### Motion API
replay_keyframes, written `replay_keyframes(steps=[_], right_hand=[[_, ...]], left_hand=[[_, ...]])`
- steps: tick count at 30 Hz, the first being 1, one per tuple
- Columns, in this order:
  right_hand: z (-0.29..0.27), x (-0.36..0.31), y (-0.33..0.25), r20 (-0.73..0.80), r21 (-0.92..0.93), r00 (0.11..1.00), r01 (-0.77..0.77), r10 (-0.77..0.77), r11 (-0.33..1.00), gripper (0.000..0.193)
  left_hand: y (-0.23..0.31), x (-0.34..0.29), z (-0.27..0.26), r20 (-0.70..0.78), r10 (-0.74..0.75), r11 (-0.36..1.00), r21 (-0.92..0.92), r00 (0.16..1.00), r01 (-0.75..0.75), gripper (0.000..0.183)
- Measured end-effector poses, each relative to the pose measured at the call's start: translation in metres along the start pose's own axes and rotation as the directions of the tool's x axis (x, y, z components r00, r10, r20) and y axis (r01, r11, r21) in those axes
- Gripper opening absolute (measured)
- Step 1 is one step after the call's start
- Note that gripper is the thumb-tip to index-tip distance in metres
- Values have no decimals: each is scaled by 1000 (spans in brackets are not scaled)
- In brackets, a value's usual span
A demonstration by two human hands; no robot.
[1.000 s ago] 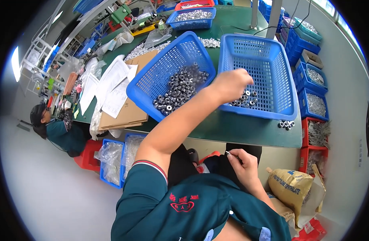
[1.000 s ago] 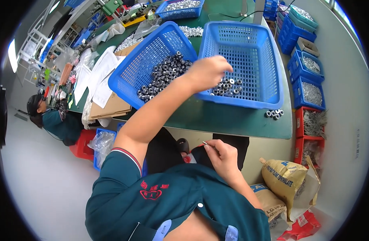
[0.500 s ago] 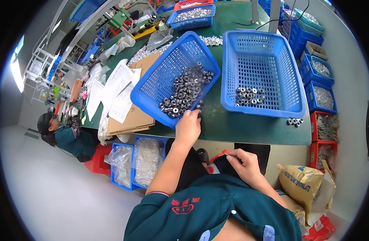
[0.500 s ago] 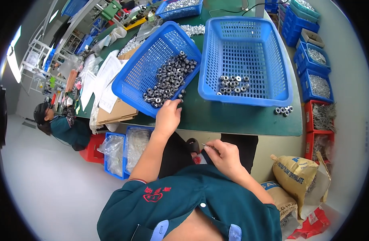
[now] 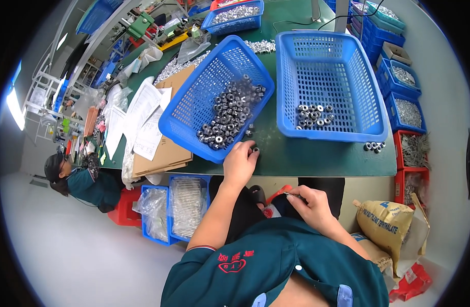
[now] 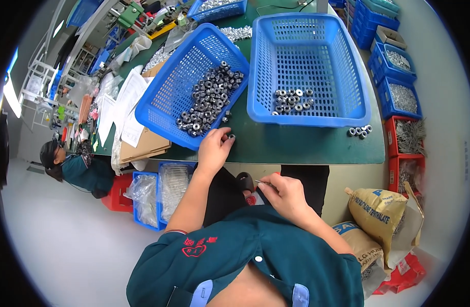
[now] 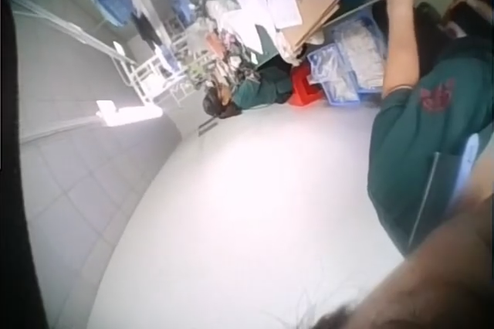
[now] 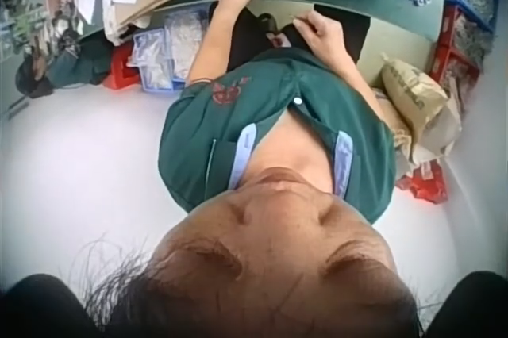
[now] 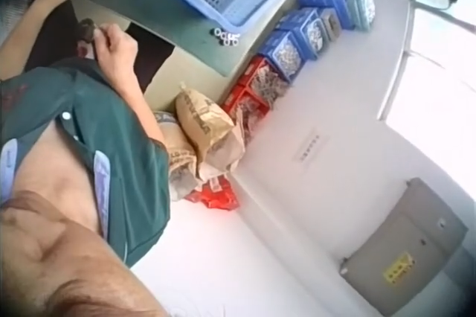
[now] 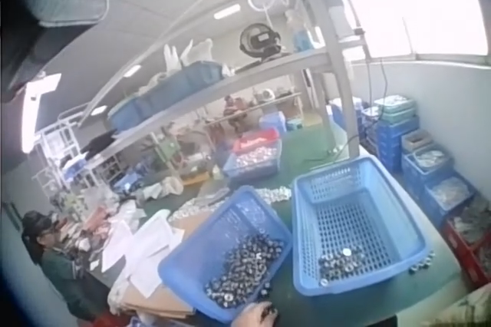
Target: Inspecting small metal bushings and sorting them into plastic bins at a factory workbench.
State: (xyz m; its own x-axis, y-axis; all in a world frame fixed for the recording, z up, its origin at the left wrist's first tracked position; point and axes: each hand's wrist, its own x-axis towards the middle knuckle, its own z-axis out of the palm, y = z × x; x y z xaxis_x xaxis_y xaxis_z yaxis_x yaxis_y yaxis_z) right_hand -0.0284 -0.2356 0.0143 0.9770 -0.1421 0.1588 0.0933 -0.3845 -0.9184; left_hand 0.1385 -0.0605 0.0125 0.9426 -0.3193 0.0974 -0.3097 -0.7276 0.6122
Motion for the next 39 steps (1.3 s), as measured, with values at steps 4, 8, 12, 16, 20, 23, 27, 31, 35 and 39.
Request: replay_keyframes(steps=[4,8,12,16,20,23,27,31,35,39], right_hand=[[3,0,1,-5,8,1000,4,-4,1000,12],[4,-2,5,-11,6,1000,-7,7,1000,13],[4,-2,3,-3,-9,1000,-12,12,1000,13],[4,-2,3,3,-17,1000,-8,8,1000,12],[0,8,-4,-76,-1,995,64,-64,998,9],[0,18,-14,-116,-33,982,149,-151,988,9],[-1,26,-26,-99,-126,966,226,-239,966,9],[5,25,-29,-83,-150,963,240,-254,959,8],[7,24,-29,-90,-167,959,252,-270,953,7],[4,21,-31,-19,-380,938,313,-346,870,6]], left_hand=[[-13,0,6,-33,169,985,49,985,-167,22],[-8,-4,4,5,136,989,-62,991,-135,25],[-8,-11,2,44,133,988,-91,990,-129,26],[-10,-24,0,167,-47,707,-691,985,150,27],[-1,-41,-6,341,54,80,-938,938,336,23],[1,-53,-4,415,113,-108,-898,903,426,21],[10,-64,-4,515,129,-231,-816,848,530,21],[17,-73,-3,569,48,-245,-790,821,562,21],[18,-77,-4,553,49,-191,-812,832,551,21],[20,-82,-7,445,-10,63,-893,895,445,21]])
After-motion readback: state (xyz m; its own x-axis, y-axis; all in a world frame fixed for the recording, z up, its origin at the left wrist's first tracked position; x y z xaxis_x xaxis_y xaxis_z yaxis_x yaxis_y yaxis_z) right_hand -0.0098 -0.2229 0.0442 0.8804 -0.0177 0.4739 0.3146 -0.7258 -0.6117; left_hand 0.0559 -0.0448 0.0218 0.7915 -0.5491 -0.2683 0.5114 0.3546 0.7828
